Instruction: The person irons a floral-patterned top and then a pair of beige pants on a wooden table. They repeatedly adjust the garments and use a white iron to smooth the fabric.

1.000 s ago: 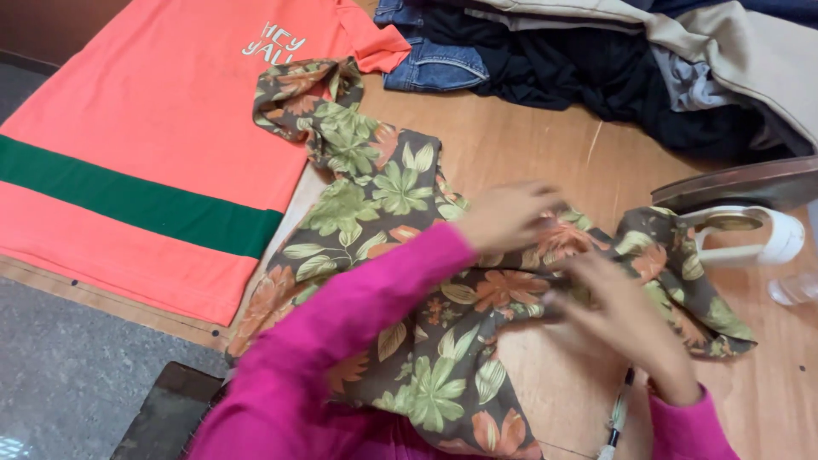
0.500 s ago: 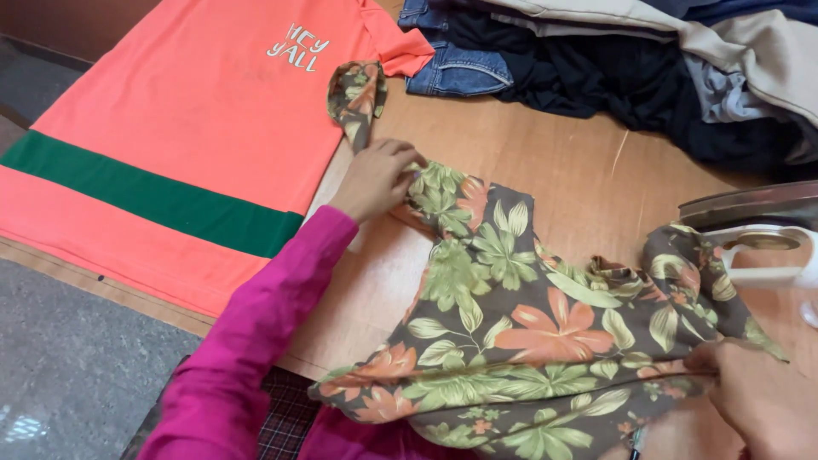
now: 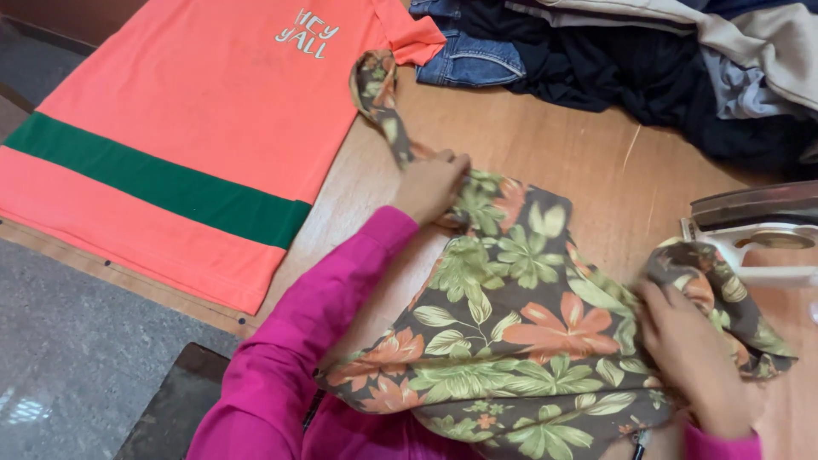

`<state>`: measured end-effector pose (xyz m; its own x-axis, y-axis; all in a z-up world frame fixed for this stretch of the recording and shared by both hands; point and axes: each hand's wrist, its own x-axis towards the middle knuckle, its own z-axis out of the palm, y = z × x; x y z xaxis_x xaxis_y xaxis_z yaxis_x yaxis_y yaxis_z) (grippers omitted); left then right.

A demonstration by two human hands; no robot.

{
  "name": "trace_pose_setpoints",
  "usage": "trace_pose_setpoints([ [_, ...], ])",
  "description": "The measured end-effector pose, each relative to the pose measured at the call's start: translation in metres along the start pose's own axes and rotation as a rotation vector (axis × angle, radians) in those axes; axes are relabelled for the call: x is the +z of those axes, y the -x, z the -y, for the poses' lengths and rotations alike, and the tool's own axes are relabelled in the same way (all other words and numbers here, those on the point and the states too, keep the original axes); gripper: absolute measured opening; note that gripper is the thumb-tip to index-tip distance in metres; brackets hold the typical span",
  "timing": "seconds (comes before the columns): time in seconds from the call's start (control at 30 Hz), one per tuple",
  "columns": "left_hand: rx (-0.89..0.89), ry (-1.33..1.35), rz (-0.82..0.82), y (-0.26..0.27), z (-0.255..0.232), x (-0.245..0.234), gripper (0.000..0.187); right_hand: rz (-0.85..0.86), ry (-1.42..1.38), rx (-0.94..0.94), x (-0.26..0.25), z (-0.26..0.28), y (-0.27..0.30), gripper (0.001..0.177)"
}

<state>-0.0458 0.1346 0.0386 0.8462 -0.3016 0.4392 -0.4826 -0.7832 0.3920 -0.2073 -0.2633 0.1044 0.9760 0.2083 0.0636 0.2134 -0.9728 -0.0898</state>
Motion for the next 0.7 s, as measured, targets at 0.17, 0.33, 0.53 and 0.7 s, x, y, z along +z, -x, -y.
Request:
trace_pose_setpoints([
  [0.17, 0.164, 0.291, 0.031, -0.004, -0.078, 0.028, 0.017, 0.268, 0.211, 0.438, -0.038, -0.020, 0.051, 0.045],
  [0.33, 0.103, 0.100, 0.186, -0.016, -0.089, 0.031, 0.023, 0.176, 0.390, 0.434, -0.062, 0.010, 0.050, 0.052],
  [0.53, -0.200, -0.119, -0.344, -0.014, -0.020, 0.004, 0.037, -0.105, -0.050, -0.036, -0.039, 0.059, -0.036, 0.033],
  [0.7, -0.409, -0.142, -0.264, -0.012, 0.012, 0.000, 0.059, -0.278, -0.176, -0.145, 0.008, 0.099, -0.104, 0.041],
])
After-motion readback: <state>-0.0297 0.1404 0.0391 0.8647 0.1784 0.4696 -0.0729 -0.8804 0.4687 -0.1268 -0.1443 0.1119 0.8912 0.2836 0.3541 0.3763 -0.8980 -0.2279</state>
